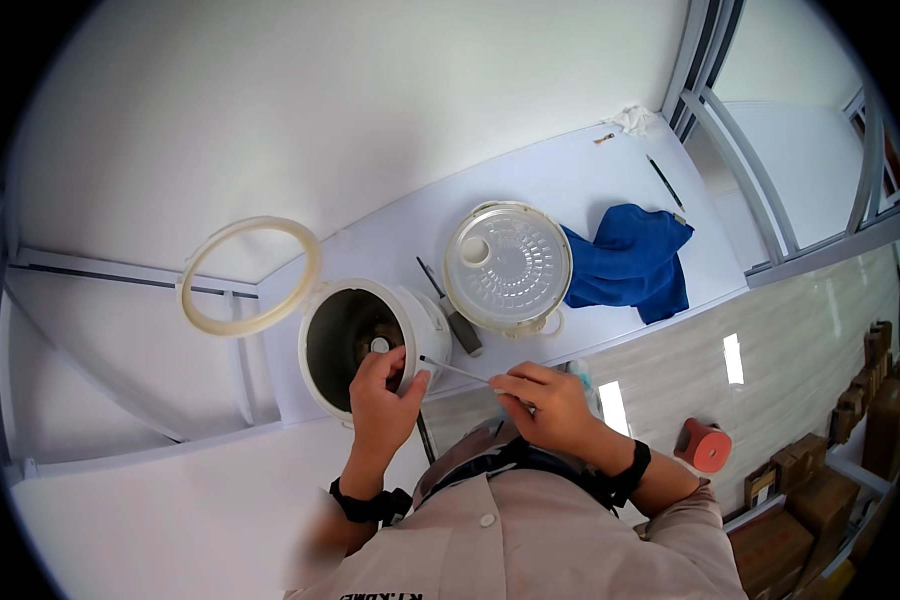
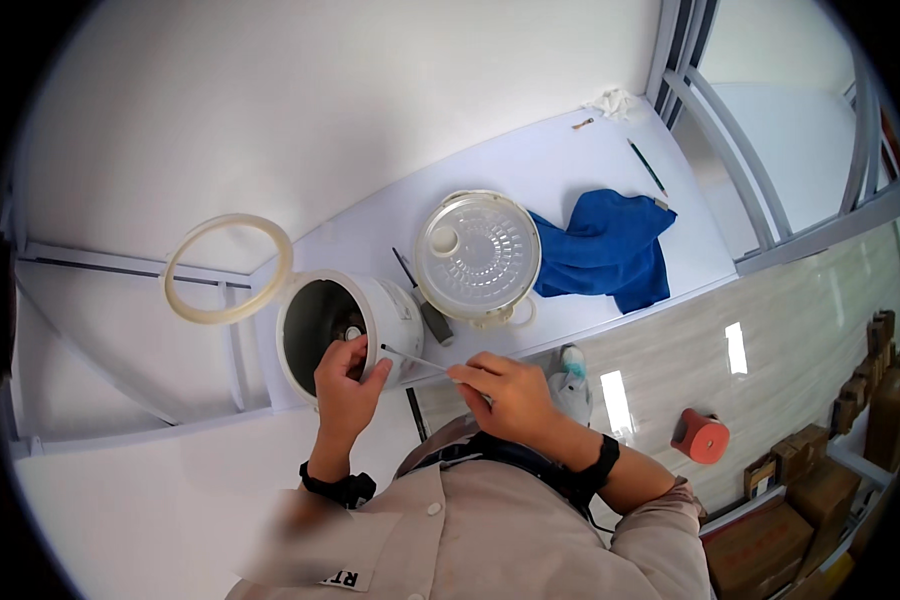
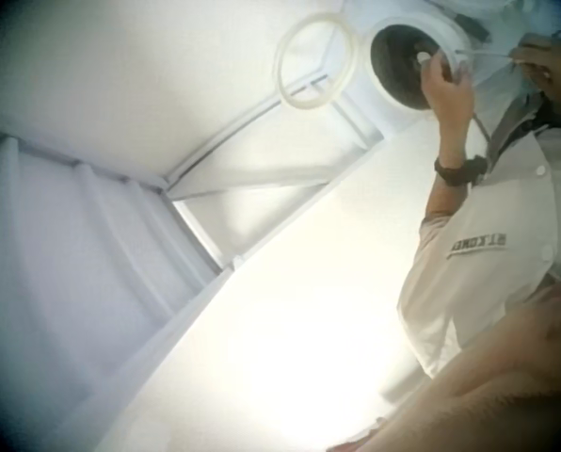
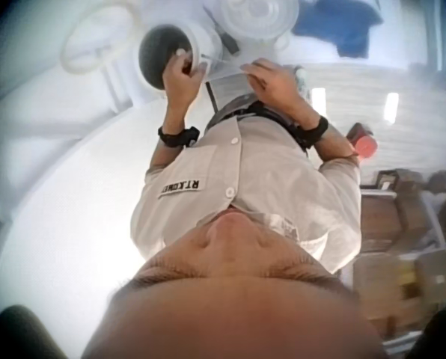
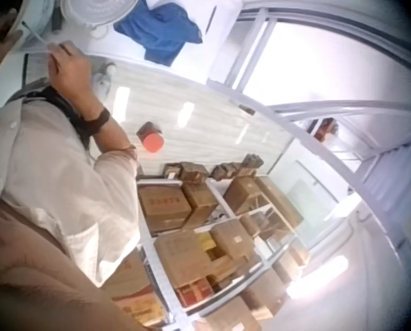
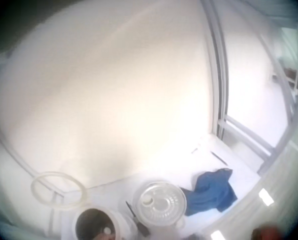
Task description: The person disassembles a white appliance, likely a rice cooker, by removing the lid and inner pot. They use a screwdriver to unscrew and remove a plastic ring from the appliance's base, then reassemble the components.
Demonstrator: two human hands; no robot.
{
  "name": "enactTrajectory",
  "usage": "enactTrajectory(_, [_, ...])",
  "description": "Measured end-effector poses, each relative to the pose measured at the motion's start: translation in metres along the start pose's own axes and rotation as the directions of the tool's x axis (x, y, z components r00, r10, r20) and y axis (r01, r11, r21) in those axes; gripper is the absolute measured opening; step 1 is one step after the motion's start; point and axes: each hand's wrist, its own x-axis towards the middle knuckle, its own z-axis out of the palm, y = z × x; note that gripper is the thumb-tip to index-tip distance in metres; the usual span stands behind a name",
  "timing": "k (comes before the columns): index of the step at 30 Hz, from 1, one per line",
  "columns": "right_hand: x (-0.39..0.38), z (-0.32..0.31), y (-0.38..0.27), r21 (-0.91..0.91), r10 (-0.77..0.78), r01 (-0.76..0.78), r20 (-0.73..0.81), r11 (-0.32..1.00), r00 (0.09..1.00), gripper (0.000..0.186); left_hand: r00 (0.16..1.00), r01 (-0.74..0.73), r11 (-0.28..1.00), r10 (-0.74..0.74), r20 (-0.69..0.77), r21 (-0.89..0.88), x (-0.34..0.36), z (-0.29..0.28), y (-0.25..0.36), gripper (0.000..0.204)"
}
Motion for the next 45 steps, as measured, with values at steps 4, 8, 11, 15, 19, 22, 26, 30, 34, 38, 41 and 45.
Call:
enactTrajectory(4, [-0.004, 0.005, -0.005, -0.015, 0.015, -0.015, -0.037, 1.000, 0.999, 0.027, 1.000, 0.016, 0.998, -0.015, 0.016, -0.061, 0.003, -0.001, 0.001, 0.039])
enactTrajectory(8, [-0.007, 0.009, -0.010, -0.020, -0.001, 0.000, -0.082, 1.000, 0.997, 0.027, 0.999, 0.025, 1.000, -0.025, 0.046, -0.014, 0.006, -0.005, 0.002, 0.040])
enactTrajectory(11, [-0.008, 0.012, -0.014, -0.048, -0.018, 0.013, -0.115, 0.999, 0.993, 0.027, 0.998, 0.027, 0.999, -0.024, 0.064, -0.040, 0.008, -0.005, -0.001, 0.042])
enactTrajectory(15, [-0.012, 0.018, -0.018, -0.101, -0.047, 0.033, -0.136, 0.994, 0.990, 0.028, 0.993, 0.051, 0.992, -0.039, 0.110, -0.113, 0.009, -0.008, -0.003, 0.046])
enactTrajectory(19, [-0.017, 0.022, -0.020, -0.132, -0.062, 0.042, -0.148, 0.990, 0.987, 0.028, 0.986, 0.087, 0.985, -0.064, 0.157, -0.147, 0.009, -0.007, -0.003, 0.053])
enactTrajectory(22, [-0.016, 0.019, -0.028, -0.157, -0.053, 0.035, -0.107, 0.987, 0.993, 0.033, 0.983, 0.085, 0.984, -0.057, 0.176, -0.154, 0.010, -0.008, -0.006, 0.054])
enactTrajectory(26, [-0.017, 0.018, -0.033, -0.205, -0.061, 0.044, -0.079, 0.978, 0.995, 0.036, 0.974, 0.127, 0.976, -0.089, 0.209, -0.176, 0.013, -0.009, -0.003, 0.052])
enactTrajectory(30, [-0.019, 0.018, -0.036, -0.233, -0.067, 0.049, -0.068, 0.971, 0.995, 0.036, 0.973, 0.139, 0.977, -0.105, 0.204, -0.159, 0.014, -0.009, -0.002, 0.051])
enactTrajectory(34, [-0.020, 0.019, -0.035, -0.231, -0.072, 0.057, -0.059, 0.971, 0.996, 0.036, 0.965, 0.158, 0.979, -0.124, 0.231, -0.132, 0.016, -0.012, 0.002, 0.050])
enactTrajectory(38, [-0.020, 0.019, -0.030, -0.254, -0.128, 0.107, -0.065, 0.961, 0.990, 0.037, 0.962, 0.173, 0.976, -0.138, 0.235, -0.135, 0.016, -0.013, 0.005, 0.051])
enactTrajectory(41, [-0.020, 0.018, -0.031, -0.251, -0.131, 0.114, -0.053, 0.961, 0.990, 0.038, 0.967, 0.168, 0.978, -0.139, 0.213, -0.126, 0.016, -0.012, 0.006, 0.050])
enactTrajectory(45, [-0.020, 0.016, -0.032, -0.250, -0.124, 0.113, -0.031, 0.962, 0.992, 0.039, 0.973, 0.168, 0.974, -0.138, 0.185, -0.154, 0.014, -0.008, -0.001, 0.048])
